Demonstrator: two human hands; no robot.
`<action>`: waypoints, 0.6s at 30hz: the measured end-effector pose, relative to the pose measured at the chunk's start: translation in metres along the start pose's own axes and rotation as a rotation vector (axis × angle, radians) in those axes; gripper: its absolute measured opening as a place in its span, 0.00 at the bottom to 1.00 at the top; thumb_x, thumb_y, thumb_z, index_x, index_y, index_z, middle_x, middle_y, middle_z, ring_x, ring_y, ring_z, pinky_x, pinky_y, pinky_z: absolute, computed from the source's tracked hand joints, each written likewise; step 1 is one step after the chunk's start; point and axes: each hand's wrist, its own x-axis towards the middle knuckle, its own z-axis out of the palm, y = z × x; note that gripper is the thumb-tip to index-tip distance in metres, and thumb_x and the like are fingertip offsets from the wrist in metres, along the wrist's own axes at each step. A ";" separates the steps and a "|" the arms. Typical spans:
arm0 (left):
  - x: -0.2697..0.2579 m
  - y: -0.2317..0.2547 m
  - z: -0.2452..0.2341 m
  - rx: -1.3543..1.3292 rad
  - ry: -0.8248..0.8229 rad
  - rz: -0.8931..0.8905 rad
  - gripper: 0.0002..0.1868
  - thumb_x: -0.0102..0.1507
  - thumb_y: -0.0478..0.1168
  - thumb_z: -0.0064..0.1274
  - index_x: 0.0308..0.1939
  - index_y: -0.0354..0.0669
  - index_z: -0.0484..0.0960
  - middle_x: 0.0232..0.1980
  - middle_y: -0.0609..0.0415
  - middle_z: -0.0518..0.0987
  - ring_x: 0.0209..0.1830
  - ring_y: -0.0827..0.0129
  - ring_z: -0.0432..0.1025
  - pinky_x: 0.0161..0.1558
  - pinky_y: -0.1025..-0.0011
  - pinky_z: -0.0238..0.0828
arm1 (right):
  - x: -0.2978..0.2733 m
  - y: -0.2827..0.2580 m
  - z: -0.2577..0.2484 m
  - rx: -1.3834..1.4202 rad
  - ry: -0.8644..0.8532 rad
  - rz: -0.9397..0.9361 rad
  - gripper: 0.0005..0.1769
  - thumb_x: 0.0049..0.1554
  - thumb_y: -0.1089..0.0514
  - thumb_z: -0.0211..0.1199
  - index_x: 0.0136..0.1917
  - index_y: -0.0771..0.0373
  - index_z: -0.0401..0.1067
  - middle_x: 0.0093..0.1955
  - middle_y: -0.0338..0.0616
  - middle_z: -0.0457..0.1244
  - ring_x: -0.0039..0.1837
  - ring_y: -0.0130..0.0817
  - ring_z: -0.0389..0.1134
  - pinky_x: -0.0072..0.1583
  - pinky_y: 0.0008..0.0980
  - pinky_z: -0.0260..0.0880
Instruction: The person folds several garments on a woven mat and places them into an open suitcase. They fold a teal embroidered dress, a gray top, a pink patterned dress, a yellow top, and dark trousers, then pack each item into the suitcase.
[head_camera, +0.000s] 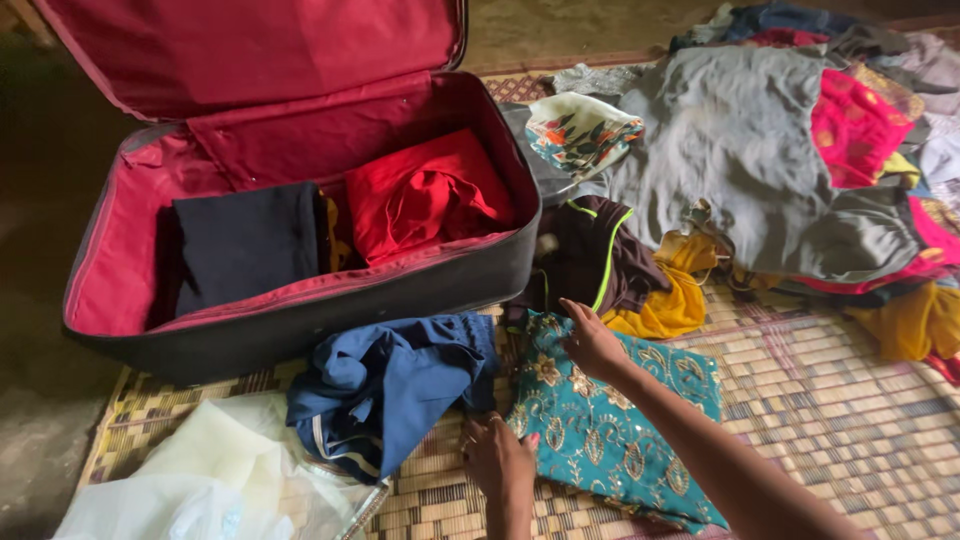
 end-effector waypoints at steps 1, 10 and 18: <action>0.001 0.000 -0.002 0.013 0.004 0.008 0.32 0.53 0.53 0.69 0.55 0.45 0.77 0.58 0.41 0.73 0.57 0.45 0.70 0.52 0.51 0.71 | 0.007 -0.003 0.001 -0.055 -0.003 -0.002 0.41 0.51 0.59 0.69 0.75 0.56 0.57 0.64 0.54 0.61 0.58 0.51 0.69 0.59 0.46 0.69; 0.016 -0.008 -0.006 -0.129 -0.064 -0.042 0.17 0.64 0.50 0.58 0.47 0.43 0.77 0.47 0.48 0.82 0.48 0.52 0.78 0.47 0.55 0.75 | 0.017 -0.034 -0.008 0.013 0.087 -0.092 0.13 0.55 0.57 0.69 0.52 0.61 0.74 0.49 0.49 0.65 0.47 0.44 0.70 0.51 0.43 0.72; 0.020 -0.020 0.027 -0.145 -0.064 0.073 0.35 0.55 0.58 0.66 0.53 0.34 0.76 0.45 0.42 0.83 0.41 0.54 0.81 0.40 0.58 0.78 | 0.016 -0.016 0.014 0.216 -0.118 -0.118 0.27 0.51 0.59 0.68 0.62 0.60 0.64 0.53 0.51 0.68 0.54 0.46 0.73 0.54 0.41 0.73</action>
